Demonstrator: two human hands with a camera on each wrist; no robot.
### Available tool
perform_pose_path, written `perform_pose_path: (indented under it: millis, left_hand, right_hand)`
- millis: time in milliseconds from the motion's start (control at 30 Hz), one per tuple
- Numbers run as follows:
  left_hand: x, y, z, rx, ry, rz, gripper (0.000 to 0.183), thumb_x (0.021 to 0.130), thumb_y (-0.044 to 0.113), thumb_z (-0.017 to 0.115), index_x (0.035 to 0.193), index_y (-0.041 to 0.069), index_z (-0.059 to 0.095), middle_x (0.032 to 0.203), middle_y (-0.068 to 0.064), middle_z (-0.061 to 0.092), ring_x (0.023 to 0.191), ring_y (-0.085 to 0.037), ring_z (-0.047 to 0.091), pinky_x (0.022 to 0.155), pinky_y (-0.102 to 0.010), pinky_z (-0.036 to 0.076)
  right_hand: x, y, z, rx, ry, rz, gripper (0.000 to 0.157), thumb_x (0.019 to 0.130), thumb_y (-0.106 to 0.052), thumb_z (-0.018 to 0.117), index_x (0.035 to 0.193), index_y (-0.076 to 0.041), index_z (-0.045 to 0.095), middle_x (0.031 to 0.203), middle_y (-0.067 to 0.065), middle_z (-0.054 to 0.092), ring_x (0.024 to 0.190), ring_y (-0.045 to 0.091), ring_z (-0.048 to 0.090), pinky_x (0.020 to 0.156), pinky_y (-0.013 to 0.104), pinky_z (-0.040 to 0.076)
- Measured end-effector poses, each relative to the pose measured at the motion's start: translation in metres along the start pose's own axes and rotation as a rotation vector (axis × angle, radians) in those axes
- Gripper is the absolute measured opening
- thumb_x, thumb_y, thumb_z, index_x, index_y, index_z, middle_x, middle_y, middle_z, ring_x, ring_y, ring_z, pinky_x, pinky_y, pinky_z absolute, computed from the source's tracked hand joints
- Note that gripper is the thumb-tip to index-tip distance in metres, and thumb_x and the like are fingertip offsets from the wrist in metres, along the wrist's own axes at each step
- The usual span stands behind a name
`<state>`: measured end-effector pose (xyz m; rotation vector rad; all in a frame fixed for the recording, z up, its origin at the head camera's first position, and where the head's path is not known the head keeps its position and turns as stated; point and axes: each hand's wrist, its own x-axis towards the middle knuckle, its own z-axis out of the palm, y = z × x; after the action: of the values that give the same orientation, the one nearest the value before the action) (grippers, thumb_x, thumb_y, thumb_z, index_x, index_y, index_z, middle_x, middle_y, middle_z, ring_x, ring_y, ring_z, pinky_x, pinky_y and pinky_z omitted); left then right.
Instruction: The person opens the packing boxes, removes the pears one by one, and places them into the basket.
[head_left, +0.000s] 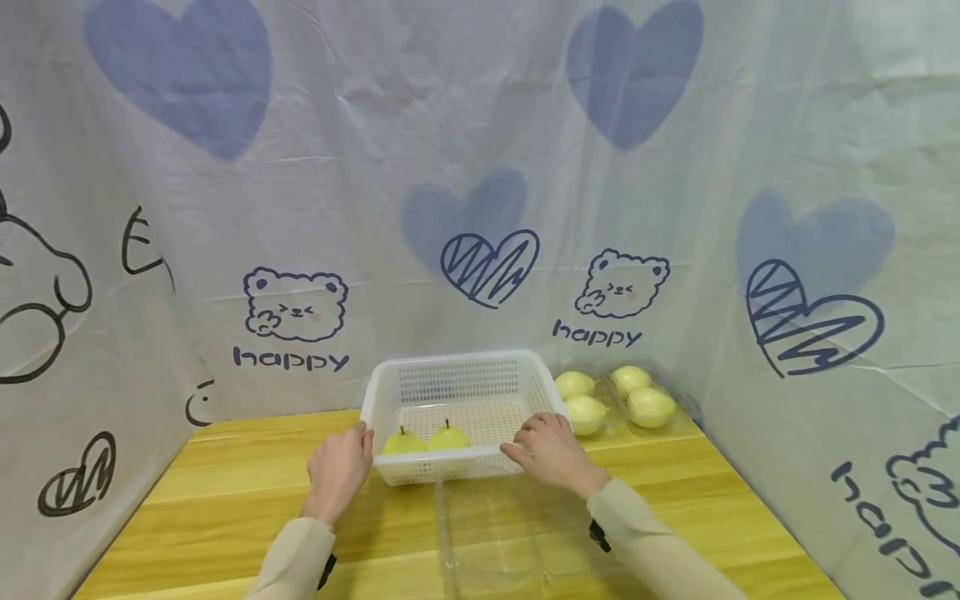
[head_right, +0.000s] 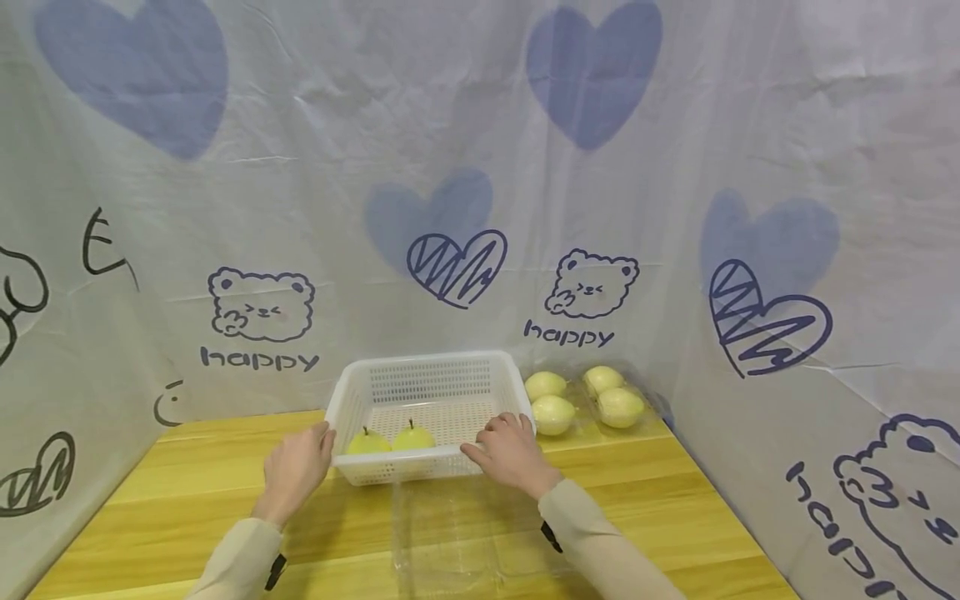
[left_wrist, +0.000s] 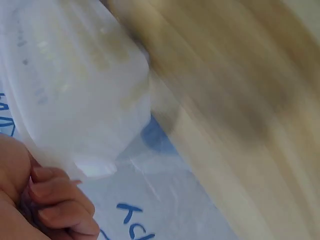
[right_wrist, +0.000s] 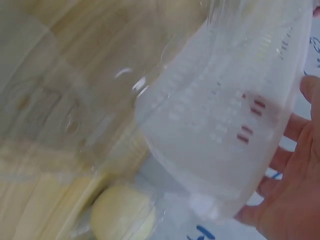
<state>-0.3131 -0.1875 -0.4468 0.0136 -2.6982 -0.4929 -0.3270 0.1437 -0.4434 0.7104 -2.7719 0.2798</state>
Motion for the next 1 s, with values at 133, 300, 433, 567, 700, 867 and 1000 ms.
perform_pose_path:
  millis: [133,300,433,567,700,867,1000]
  left_hand:
    - [-0.007,0.001,0.001,-0.008,0.014,0.028,0.030,0.102,0.020,0.050,0.121,0.002,0.065,0.071,-0.013,0.064,0.048,-0.019,0.047,0.039,-0.031,0.033]
    - [-0.012,0.003,0.001,-0.012,0.049,0.069,0.022,0.100,0.016,0.053,0.106,0.003,0.069,0.063,-0.008,0.060,0.046,-0.017,0.043,0.037,-0.028,0.031]
    - [-0.014,0.007,0.001,-0.107,0.034,0.102,0.016,0.095,0.016,0.061,0.094,0.005,0.073,0.064,-0.004,0.062,0.048,-0.012,0.045,0.040,-0.026,0.034]
    - [-0.016,0.012,0.000,-0.232,-0.038,0.116,0.011,0.092,0.018,0.066,0.089,0.010,0.073,0.064,0.002,0.060,0.050,-0.010,0.045,0.044,-0.024,0.035]
    - [-0.020,0.019,-0.002,-0.314,-0.092,0.141,0.007,0.091,0.018,0.069,0.086,0.014,0.069,0.059,0.005,0.053,0.048,-0.009,0.043,0.044,-0.023,0.035]
    - [-0.030,0.027,-0.003,-0.403,-0.191,0.272,0.004,0.092,0.018,0.068,0.089,0.018,0.069,0.057,0.010,0.049,0.048,-0.003,0.039,0.048,-0.022,0.036]
    - [-0.037,0.032,-0.001,-0.451,-0.258,0.479,0.006,0.094,0.020,0.066,0.097,0.020,0.071,0.058,0.015,0.049,0.051,0.003,0.038,0.049,-0.019,0.039]
  right_hand:
    - [-0.005,0.010,-0.006,0.028,-0.012,-0.010,0.040,0.099,-0.046,0.052,0.102,-0.014,0.076,0.114,0.006,0.068,0.115,0.029,0.057,0.104,0.061,0.035]
    - [-0.008,0.021,-0.009,0.118,-0.018,-0.081,0.029,0.099,-0.033,0.057,0.100,-0.011,0.076,0.106,0.008,0.071,0.103,0.027,0.064,0.102,0.058,0.040]
    - [-0.010,0.028,-0.013,0.150,-0.031,-0.141,0.026,0.098,-0.027,0.059,0.102,-0.008,0.075,0.103,0.008,0.071,0.097,0.025,0.064,0.093,0.048,0.047]
    - [-0.014,0.034,-0.021,0.197,-0.038,-0.104,0.022,0.093,-0.022,0.067,0.100,-0.003,0.075,0.101,0.009,0.070,0.096,0.025,0.063,0.088,0.044,0.051]
    - [-0.014,0.040,-0.027,0.219,-0.016,-0.038,0.018,0.087,-0.018,0.073,0.095,-0.002,0.077,0.096,0.006,0.070,0.092,0.021,0.063,0.085,0.041,0.053]
    - [-0.012,0.041,-0.029,0.223,-0.011,-0.039,0.016,0.086,-0.019,0.074,0.093,-0.006,0.079,0.089,0.001,0.070,0.083,0.013,0.060,0.076,0.033,0.053]
    - [-0.011,0.041,-0.027,0.204,0.008,-0.048,0.017,0.084,-0.021,0.076,0.093,-0.007,0.079,0.090,0.000,0.069,0.082,0.012,0.059,0.077,0.032,0.051]
